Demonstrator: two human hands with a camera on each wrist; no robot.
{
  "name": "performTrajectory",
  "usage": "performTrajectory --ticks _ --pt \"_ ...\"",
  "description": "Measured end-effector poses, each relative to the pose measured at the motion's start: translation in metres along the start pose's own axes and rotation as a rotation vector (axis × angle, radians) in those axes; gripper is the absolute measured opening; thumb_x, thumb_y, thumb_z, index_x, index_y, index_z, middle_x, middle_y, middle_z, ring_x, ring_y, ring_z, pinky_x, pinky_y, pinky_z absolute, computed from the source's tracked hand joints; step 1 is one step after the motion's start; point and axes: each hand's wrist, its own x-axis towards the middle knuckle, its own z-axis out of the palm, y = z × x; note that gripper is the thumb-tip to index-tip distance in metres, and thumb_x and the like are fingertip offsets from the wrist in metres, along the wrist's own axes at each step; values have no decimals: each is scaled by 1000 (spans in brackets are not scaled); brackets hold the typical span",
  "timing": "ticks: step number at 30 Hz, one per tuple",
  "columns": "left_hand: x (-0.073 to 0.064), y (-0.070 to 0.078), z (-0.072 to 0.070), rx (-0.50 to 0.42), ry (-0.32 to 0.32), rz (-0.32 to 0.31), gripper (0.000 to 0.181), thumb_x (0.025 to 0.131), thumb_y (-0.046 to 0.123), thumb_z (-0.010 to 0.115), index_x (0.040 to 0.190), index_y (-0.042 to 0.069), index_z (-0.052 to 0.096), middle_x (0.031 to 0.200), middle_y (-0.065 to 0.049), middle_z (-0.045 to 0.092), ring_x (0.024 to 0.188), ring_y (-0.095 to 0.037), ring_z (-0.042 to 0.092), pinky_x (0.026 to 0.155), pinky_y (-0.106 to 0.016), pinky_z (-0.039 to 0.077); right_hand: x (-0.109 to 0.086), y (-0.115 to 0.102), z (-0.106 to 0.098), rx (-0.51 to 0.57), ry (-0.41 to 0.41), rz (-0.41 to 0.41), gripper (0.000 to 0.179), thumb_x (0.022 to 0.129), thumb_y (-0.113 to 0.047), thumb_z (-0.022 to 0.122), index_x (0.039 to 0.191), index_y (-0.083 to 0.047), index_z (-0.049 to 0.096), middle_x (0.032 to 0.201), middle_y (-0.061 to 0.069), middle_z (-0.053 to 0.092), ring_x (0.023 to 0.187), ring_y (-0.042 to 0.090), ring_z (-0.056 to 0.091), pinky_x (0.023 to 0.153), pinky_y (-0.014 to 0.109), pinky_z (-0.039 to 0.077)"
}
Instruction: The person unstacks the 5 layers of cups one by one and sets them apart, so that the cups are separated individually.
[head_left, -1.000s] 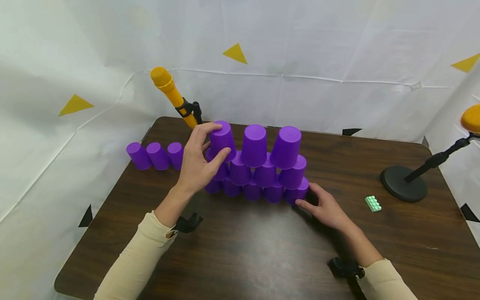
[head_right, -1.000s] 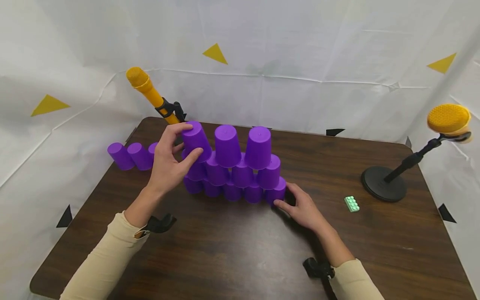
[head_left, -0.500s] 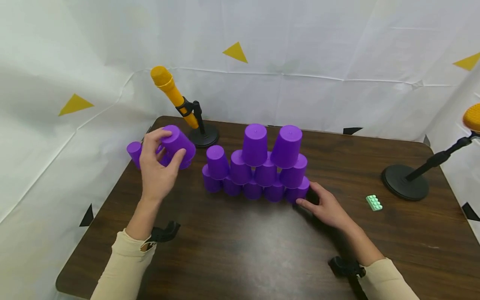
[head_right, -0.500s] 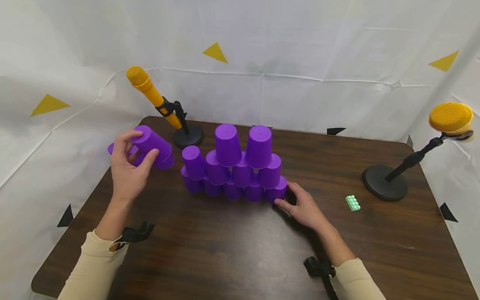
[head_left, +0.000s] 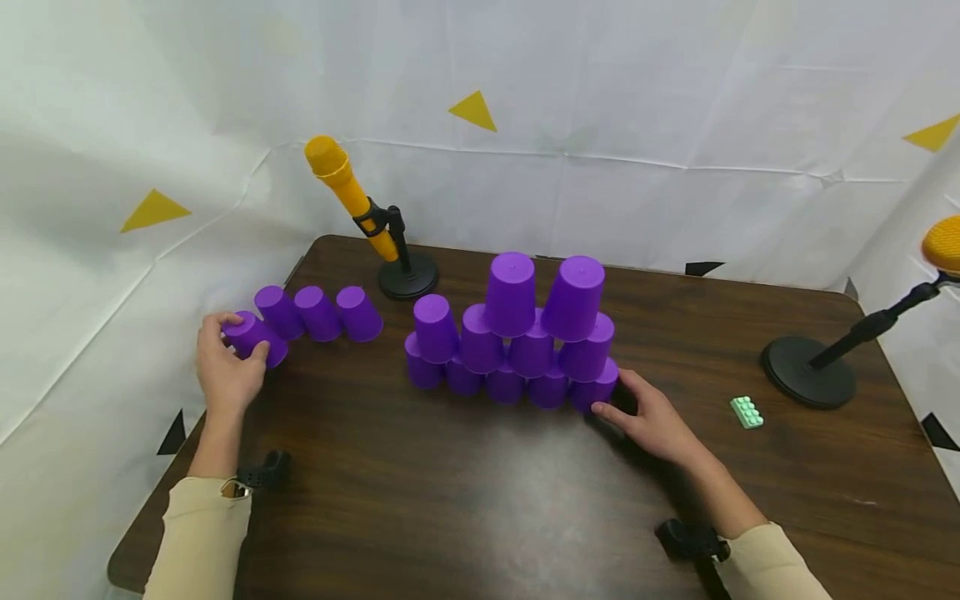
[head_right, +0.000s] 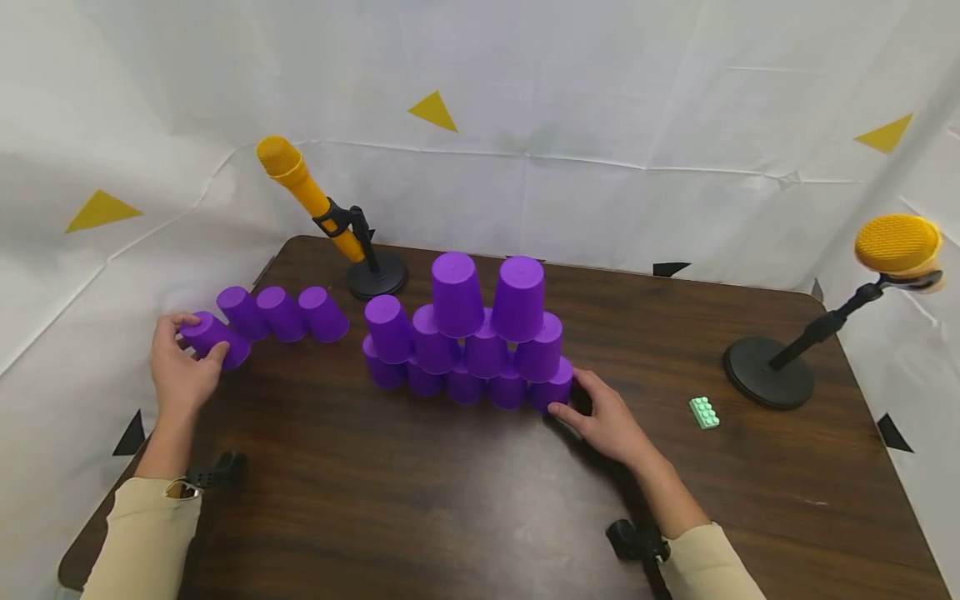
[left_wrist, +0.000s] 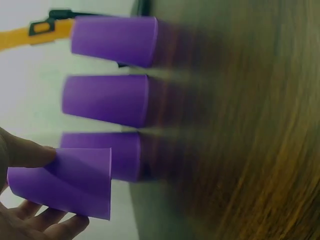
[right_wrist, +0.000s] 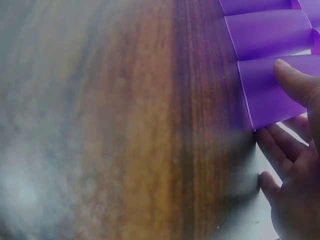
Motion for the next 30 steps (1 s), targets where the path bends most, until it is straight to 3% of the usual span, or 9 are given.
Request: performTrajectory --ticks 14,25,30 --pt "15 -26 11 34 -33 -61 45 81 -5 70 119 2 46 132 -22 51 125 -38 47 103 -53 37 0 0 -1 -1 2 -16 62 91 -31 72 141 -3 48 133 20 56 125 39 50 103 59 36" --pt "14 -27 11 37 -70 -79 49 83 -3 69 124 3 43 137 -22 47 128 -38 44 104 -54 36 -1 -1 -1 1 -1 -3 63 90 -32 72 141 -3 48 135 21 55 127 40 48 104 60 35" --pt "10 -23 4 54 -59 -81 53 83 1 71 128 4 45 137 -21 46 128 -38 45 104 -55 37 -1 -2 -1 -4 -4 -8 63 91 -31 72 142 -3 47 135 20 55 127 39 48 105 59 35"
